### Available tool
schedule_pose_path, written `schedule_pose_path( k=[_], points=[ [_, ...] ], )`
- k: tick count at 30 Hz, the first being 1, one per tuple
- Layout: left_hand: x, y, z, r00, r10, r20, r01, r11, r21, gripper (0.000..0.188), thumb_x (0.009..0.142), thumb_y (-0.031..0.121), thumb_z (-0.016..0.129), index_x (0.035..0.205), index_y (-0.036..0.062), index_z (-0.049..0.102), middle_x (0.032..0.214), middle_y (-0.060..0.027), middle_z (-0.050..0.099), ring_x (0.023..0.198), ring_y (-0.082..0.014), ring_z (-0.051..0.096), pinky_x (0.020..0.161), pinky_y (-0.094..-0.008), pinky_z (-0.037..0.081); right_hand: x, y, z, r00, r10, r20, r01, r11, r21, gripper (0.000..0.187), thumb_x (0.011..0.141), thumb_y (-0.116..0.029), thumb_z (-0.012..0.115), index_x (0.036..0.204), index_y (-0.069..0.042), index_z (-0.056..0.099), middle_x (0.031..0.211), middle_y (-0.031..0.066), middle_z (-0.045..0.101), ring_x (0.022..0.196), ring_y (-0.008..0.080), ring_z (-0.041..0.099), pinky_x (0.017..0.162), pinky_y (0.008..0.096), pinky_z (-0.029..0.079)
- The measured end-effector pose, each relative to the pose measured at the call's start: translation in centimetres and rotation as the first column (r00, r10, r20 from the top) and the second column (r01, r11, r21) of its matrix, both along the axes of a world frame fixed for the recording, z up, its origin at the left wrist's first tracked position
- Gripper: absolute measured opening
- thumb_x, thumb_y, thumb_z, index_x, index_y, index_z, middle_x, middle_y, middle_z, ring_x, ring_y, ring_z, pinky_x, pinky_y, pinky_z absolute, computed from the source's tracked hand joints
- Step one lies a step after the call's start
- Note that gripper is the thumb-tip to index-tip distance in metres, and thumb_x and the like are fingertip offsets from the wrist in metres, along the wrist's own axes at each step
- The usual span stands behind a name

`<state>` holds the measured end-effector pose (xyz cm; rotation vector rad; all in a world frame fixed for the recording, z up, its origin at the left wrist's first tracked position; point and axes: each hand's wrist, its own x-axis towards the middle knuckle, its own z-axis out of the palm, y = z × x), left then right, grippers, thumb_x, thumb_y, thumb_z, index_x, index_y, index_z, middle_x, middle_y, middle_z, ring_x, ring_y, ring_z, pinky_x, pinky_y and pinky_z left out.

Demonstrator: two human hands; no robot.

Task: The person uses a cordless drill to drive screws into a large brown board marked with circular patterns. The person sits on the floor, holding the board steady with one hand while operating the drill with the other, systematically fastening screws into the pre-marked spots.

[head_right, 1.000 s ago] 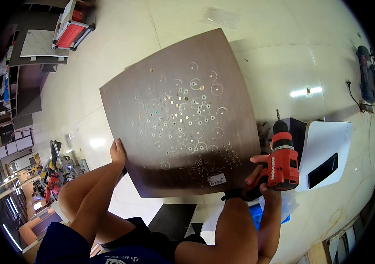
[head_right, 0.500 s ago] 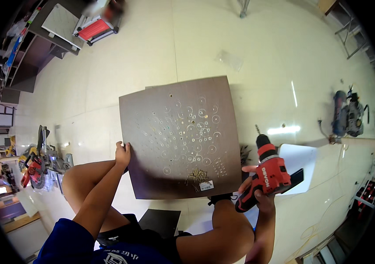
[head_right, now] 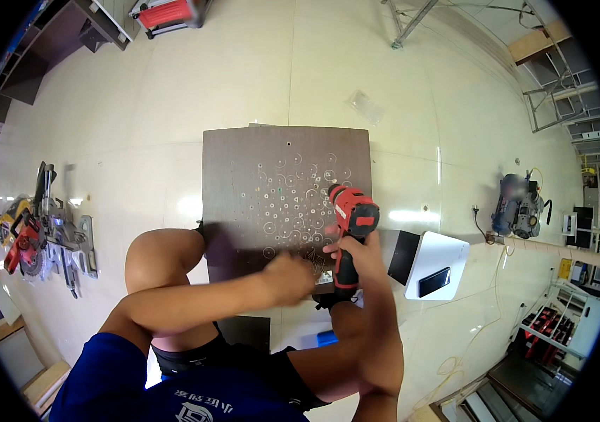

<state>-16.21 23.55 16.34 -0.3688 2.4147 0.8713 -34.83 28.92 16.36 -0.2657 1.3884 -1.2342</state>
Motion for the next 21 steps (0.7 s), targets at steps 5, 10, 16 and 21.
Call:
schedule_pose_path(
  k=[5,10,16,21],
  points=[
    [1.0,2.9,-2.6,0.970,-0.222,0.095,0.203,0.963,0.178,0.044,0.093,0.021,0.067,0.136,0.0111,0.067,0.121,-0.0166,0.073,0.115,-0.0354,0.072,0.090,-0.0527,0.058,-2.9,-0.8,-7.4,0.959,0.277,-0.067,-0.267,0.955,0.129,0.030,0.090,-0.002,0.066,0.120,0.001,0.060,0.101,0.0116,0.073,0.068,0.0206,0.072,0.060,0.0353,0.060],
    [2.4,-3.7,-8.5,0.919,-0.048,0.392,0.091,0.992,-0.090,0.058,0.097,0.020,0.067,0.152,0.0113,0.053,0.156,-0.0263,0.049,0.144,-0.0462,0.048,0.104,-0.0753,0.044,-3.9,-2.1,-9.2,0.907,0.405,-0.118,-0.392,0.912,0.119,0.032,0.091,-0.003,0.074,0.121,-0.001,0.063,0.097,0.0065,0.071,0.069,0.0174,0.071,0.061,0.0336,0.060],
    [6.4,-9.1,-14.5,0.811,0.289,0.509,-0.068,0.910,-0.408,0.113,0.090,0.037,0.080,0.173,0.0172,0.006,0.177,-0.0264,-0.005,0.161,-0.0547,0.003,0.111,-0.0837,0.028,-6.4,-1.9,-12.6,0.775,0.585,-0.237,-0.554,0.811,0.189,0.044,0.082,0.003,0.065,0.125,-0.001,0.063,0.102,0.0088,0.074,0.071,0.0158,0.072,0.065,0.0357,0.060],
    [7.2,-8.9,-16.6,0.803,0.279,0.527,-0.069,0.922,-0.382,0.149,0.068,0.066,0.090,0.172,0.0176,-0.004,0.175,-0.0307,-0.014,0.158,-0.0596,-0.007,0.115,-0.0827,0.023,-6.3,-2.9,-12.4,0.588,0.622,-0.517,-0.589,0.767,0.254,0.055,0.079,-0.009,0.073,0.133,-0.004,0.064,0.108,0.0195,0.077,0.098,0.0362,0.076,0.088,0.0414,0.058]
  ],
)
